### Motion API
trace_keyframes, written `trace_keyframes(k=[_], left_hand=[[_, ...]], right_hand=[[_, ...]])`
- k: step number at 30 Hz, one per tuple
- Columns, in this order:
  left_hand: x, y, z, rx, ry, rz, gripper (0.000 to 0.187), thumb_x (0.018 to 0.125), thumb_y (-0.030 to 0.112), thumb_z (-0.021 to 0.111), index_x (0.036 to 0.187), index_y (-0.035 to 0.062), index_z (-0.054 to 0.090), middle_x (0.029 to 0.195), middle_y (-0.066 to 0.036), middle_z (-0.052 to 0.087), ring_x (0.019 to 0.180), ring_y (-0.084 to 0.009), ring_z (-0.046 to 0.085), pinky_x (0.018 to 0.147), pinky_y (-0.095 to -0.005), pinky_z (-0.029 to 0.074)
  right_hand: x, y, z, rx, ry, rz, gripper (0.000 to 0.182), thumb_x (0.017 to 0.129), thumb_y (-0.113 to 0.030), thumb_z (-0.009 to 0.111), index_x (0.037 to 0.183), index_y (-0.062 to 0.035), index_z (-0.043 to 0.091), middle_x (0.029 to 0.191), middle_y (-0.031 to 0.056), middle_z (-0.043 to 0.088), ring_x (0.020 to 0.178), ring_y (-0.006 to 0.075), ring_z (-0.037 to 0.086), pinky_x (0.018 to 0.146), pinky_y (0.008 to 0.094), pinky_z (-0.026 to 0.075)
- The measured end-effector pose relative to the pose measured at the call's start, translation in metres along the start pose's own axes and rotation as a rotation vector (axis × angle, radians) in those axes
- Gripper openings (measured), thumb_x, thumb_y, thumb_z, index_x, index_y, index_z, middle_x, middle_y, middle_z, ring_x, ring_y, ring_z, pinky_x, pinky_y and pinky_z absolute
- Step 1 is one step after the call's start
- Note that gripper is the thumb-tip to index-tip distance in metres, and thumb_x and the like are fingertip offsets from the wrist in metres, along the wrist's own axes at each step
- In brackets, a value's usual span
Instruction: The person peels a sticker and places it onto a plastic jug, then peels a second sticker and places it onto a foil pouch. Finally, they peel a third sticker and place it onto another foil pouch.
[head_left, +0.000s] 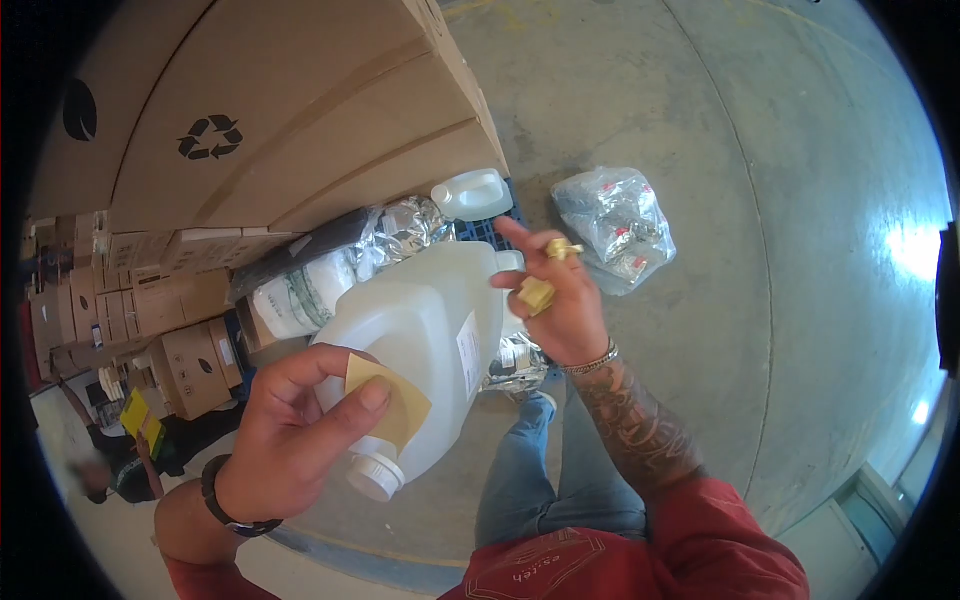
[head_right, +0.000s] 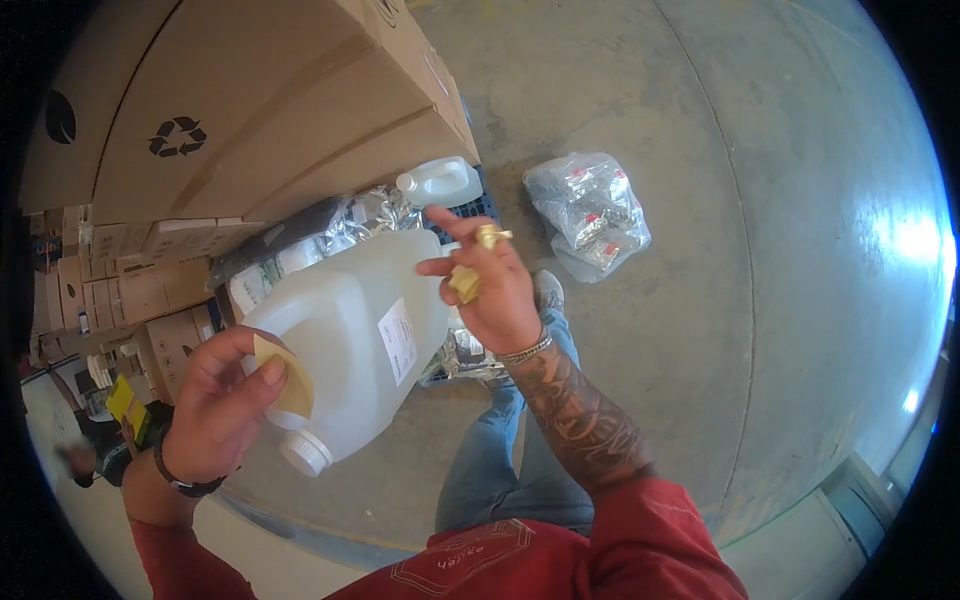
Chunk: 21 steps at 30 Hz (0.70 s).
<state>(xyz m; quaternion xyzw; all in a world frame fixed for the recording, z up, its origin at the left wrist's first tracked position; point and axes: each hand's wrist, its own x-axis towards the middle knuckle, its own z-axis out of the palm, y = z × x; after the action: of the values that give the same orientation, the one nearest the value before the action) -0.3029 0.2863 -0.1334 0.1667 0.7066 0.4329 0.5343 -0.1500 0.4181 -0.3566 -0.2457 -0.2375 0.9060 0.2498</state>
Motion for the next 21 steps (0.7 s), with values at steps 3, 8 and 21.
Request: trace_keyframes(k=[3, 8, 21], left_hand=[[0.004, 0.001, -0.001, -0.008, 0.009, 0.011, 0.014, 0.095, 0.002, 0.067, 0.108, 0.0, 0.066, 0.104, -0.005, 0.069, 0.097, -0.0085, 0.062, 0.087, -0.0266, 0.049], [0.011, -0.001, -0.003, -0.001, 0.011, 0.001, 0.012, 0.095, 0.004, 0.067, 0.107, -0.0002, 0.066, 0.102, -0.004, 0.069, 0.095, -0.0077, 0.062, 0.085, -0.0251, 0.049], [0.148, -0.042, -0.032, 0.599, -0.251, 0.071, 0.026, 0.093, 0.021, 0.073, 0.103, -0.0029, 0.071, 0.086, -0.006, 0.07, 0.082, -0.0099, 0.061, 0.075, -0.0275, 0.05]], right_hand=[[-0.007, 0.002, -0.011, 0.455, -0.139, 0.092, 0.017, 0.095, -0.007, 0.05, 0.11, -0.0101, 0.054, 0.124, 0.0153, 0.062, 0.09, 0.0229, 0.069, 0.061, 0.0289, 0.05], [-0.057, 0.071, -0.016, 0.508, -0.129, 0.457, 0.014, 0.094, -0.013, 0.052, 0.107, -0.0076, 0.056, 0.108, 0.0119, 0.067, 0.094, 0.0249, 0.069, 0.073, 0.0345, 0.055], [-0.129, 0.06, -0.125, -0.232, 0.325, 0.618, 0.015, 0.097, -0.012, 0.05, 0.112, -0.0078, 0.053, 0.107, 0.0119, 0.068, 0.08, 0.0196, 0.071, 0.067, 0.031, 0.058]])
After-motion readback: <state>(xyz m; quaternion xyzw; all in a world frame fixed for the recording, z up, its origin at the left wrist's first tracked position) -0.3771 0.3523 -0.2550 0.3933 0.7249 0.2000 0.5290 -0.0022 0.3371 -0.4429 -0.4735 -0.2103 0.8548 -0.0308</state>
